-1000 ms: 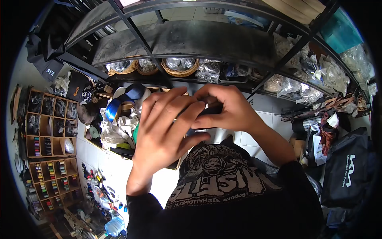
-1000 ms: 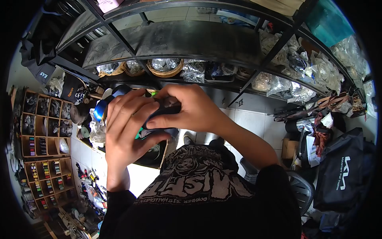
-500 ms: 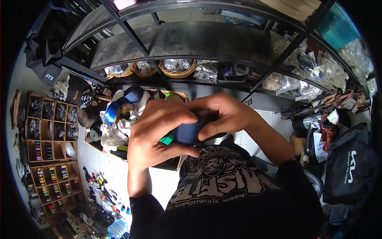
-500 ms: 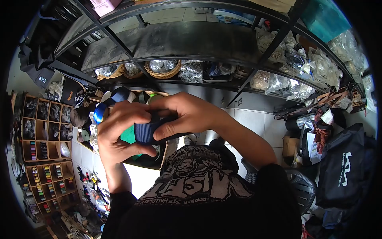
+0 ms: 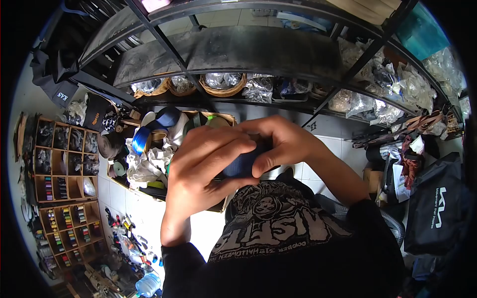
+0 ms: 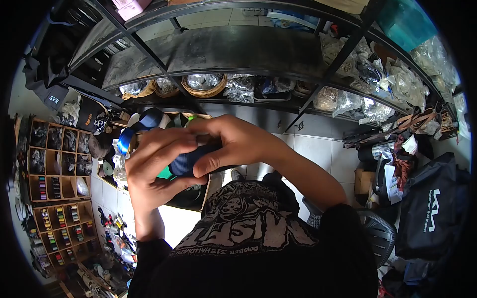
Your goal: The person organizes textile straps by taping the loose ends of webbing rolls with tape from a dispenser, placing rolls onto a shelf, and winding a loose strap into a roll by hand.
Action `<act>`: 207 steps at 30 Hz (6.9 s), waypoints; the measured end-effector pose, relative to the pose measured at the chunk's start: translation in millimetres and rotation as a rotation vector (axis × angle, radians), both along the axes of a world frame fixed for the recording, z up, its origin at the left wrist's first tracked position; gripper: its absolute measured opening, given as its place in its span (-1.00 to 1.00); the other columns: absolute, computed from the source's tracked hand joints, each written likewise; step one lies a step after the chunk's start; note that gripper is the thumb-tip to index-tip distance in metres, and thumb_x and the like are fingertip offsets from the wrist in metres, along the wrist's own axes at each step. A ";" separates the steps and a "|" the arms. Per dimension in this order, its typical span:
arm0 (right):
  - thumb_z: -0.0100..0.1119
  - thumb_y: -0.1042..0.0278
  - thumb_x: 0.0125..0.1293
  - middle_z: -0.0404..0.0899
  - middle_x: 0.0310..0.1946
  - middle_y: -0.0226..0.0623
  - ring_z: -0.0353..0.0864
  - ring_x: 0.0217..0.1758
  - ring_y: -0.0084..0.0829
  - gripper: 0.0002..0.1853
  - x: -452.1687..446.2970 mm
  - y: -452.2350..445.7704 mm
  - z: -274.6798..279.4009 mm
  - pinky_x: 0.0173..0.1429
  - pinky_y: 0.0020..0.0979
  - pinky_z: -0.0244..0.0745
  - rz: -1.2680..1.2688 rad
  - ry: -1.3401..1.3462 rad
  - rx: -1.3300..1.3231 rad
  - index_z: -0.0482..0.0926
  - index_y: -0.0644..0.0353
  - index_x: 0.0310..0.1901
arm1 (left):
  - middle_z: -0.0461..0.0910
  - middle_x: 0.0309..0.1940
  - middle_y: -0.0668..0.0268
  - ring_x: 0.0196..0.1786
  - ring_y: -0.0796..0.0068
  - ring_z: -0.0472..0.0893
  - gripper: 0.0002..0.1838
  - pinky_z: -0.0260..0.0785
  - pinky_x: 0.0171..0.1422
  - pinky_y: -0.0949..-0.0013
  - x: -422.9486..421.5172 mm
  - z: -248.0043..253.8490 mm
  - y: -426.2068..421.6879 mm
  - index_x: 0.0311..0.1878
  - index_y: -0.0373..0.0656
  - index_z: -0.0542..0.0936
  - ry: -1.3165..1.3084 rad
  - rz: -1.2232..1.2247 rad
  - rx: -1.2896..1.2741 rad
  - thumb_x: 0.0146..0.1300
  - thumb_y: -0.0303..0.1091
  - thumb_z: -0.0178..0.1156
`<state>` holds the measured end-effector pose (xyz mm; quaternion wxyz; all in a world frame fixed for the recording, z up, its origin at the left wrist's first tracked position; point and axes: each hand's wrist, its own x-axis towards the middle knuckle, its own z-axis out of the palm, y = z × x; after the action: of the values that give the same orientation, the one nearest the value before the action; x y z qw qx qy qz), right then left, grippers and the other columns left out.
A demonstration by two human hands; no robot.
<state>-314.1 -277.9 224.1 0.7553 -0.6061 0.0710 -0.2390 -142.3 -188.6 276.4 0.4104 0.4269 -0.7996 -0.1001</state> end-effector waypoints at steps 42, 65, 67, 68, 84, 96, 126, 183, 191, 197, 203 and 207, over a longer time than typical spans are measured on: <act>0.54 0.30 -0.05 0.62 -0.12 -0.24 0.62 -0.02 -0.45 -0.41 1.5 -6.0 1.1 0.08 -0.44 0.50 -0.215 0.099 -0.230 0.50 0.35 0.01 | 0.58 -0.03 0.19 0.14 0.10 0.56 -0.45 0.51 0.13 0.26 3.9 -14.5 0.9 -0.04 -0.19 0.62 0.017 0.187 0.093 -0.26 -0.60 0.46; 0.51 0.23 0.01 0.63 -0.19 -0.22 0.60 -0.12 -0.50 -0.42 1.5 -6.0 0.8 -0.03 -0.47 0.50 -0.151 0.042 -0.043 0.52 0.39 0.01 | 0.60 -0.10 0.16 0.09 0.06 0.59 -0.36 0.39 0.24 -0.01 12.6 -24.7 -10.8 -0.07 -0.25 0.63 0.189 -0.030 -0.026 -0.37 -0.30 0.55; 0.52 0.23 0.00 0.65 -0.24 -0.22 0.62 -0.17 -0.50 -0.44 1.8 -5.2 -1.1 -0.07 -0.47 0.51 -0.272 0.094 -0.178 0.53 0.38 -0.03 | 0.60 -0.09 0.18 0.10 0.05 0.58 -0.35 0.39 0.24 -0.02 5.1 -2.1 -5.3 -0.04 -0.24 0.61 -0.163 0.131 -0.060 -0.35 -0.30 0.53; 0.52 0.22 0.00 0.65 -0.28 -0.22 0.63 -0.19 -0.50 -0.46 3.3 -3.6 -3.0 -0.09 -0.47 0.51 -0.337 0.107 -0.261 0.54 0.37 -0.05 | 0.60 -0.08 0.22 0.06 0.05 0.60 -0.36 0.45 0.16 0.03 2.5 0.0 -4.5 -0.02 -0.23 0.60 -0.285 0.136 -0.064 -0.31 -0.32 0.49; 0.49 0.20 0.02 0.64 -0.18 -0.22 0.59 -0.07 -0.49 -0.34 -1.3 -7.8 -5.3 0.03 -0.48 0.47 0.039 -0.019 0.070 0.48 0.37 0.12 | 0.63 -0.10 0.14 0.10 0.12 0.59 -0.35 0.40 0.24 0.02 14.0 -24.6 -2.5 -0.06 -0.26 0.61 0.226 -0.093 0.045 -0.34 -0.25 0.56; 0.53 0.26 -0.03 0.62 -0.37 -0.35 0.55 -0.30 -0.60 -0.52 -8.2 -3.5 4.6 -0.18 -0.53 0.43 -0.252 0.214 -0.308 0.59 0.35 -0.11 | 0.60 -0.10 0.12 0.08 0.05 0.58 -0.30 0.46 0.13 0.08 1.8 -21.8 -7.7 -0.05 -0.23 0.59 -0.018 0.036 0.012 -0.39 -0.21 0.57; 0.58 0.09 -0.13 0.56 -0.03 -0.29 0.52 0.05 -0.47 -0.14 3.9 3.8 -25.2 0.13 -0.43 0.41 0.052 -0.119 0.146 0.41 0.31 0.21 | 0.60 -0.03 0.09 0.19 0.12 0.51 -0.26 0.38 0.23 0.15 15.0 -56.9 -16.5 0.02 -0.29 0.56 0.771 -0.434 0.364 -0.41 -0.41 0.58; 0.41 0.02 0.09 0.62 -0.41 -0.25 0.62 -0.35 -0.48 -0.54 0.4 7.9 2.9 -0.22 -0.45 0.45 -0.281 0.197 -0.407 0.61 0.25 -0.16 | 0.62 -0.20 0.22 -0.04 0.14 0.61 -0.35 0.38 0.00 0.12 17.9 -11.6 -7.5 -0.16 -0.23 0.62 -0.006 -0.037 -0.074 -0.45 -0.16 0.52; 0.49 0.15 0.01 0.66 -0.37 -0.17 0.63 -0.31 -0.53 -0.51 -1.7 3.5 12.6 -0.22 -0.49 0.47 -0.275 0.285 -0.501 0.61 0.36 -0.13 | 0.63 -0.23 0.21 -0.08 0.13 0.63 -0.33 0.38 0.01 0.10 10.0 -15.2 -6.4 -0.15 -0.23 0.61 -0.028 0.059 -0.114 -0.45 -0.14 0.53; 0.46 0.03 0.05 0.57 -0.29 -0.32 0.55 -0.21 -0.52 -0.46 -1.6 8.2 5.1 -0.10 -0.45 0.41 -0.130 0.138 -0.233 0.59 0.29 -0.06 | 0.64 -0.28 0.19 -0.08 0.09 0.64 -0.29 0.37 0.02 0.08 20.5 -27.3 -10.5 -0.15 -0.28 0.61 0.319 -0.190 -0.083 -0.43 -0.05 0.55; 0.46 0.11 0.06 0.53 -0.11 -0.33 0.50 -0.05 -0.51 -0.42 2.3 9.6 1.2 0.00 -0.44 0.38 -0.058 0.053 -0.035 0.53 0.28 0.05 | 0.63 -0.20 0.09 0.09 -0.03 0.54 -0.20 0.35 0.11 -0.03 20.3 -53.2 -22.2 -0.06 -0.32 0.56 0.625 -0.372 -0.027 -0.38 0.02 0.55; 0.47 0.03 0.02 0.59 -0.29 -0.30 0.58 -0.19 -0.48 -0.44 2.2 9.5 9.6 -0.08 -0.43 0.44 -0.190 0.170 -0.221 0.56 0.28 -0.07 | 0.60 -0.10 0.16 0.11 0.03 0.53 -0.23 0.34 0.15 0.05 10.2 -19.4 -4.2 -0.04 -0.22 0.57 0.104 -0.050 -0.020 -0.44 -0.07 0.55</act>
<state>-311.9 -268.4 233.6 0.6492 -0.6941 0.1650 -0.2637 -132.1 -192.8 256.9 0.4529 0.3968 -0.7886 -0.1244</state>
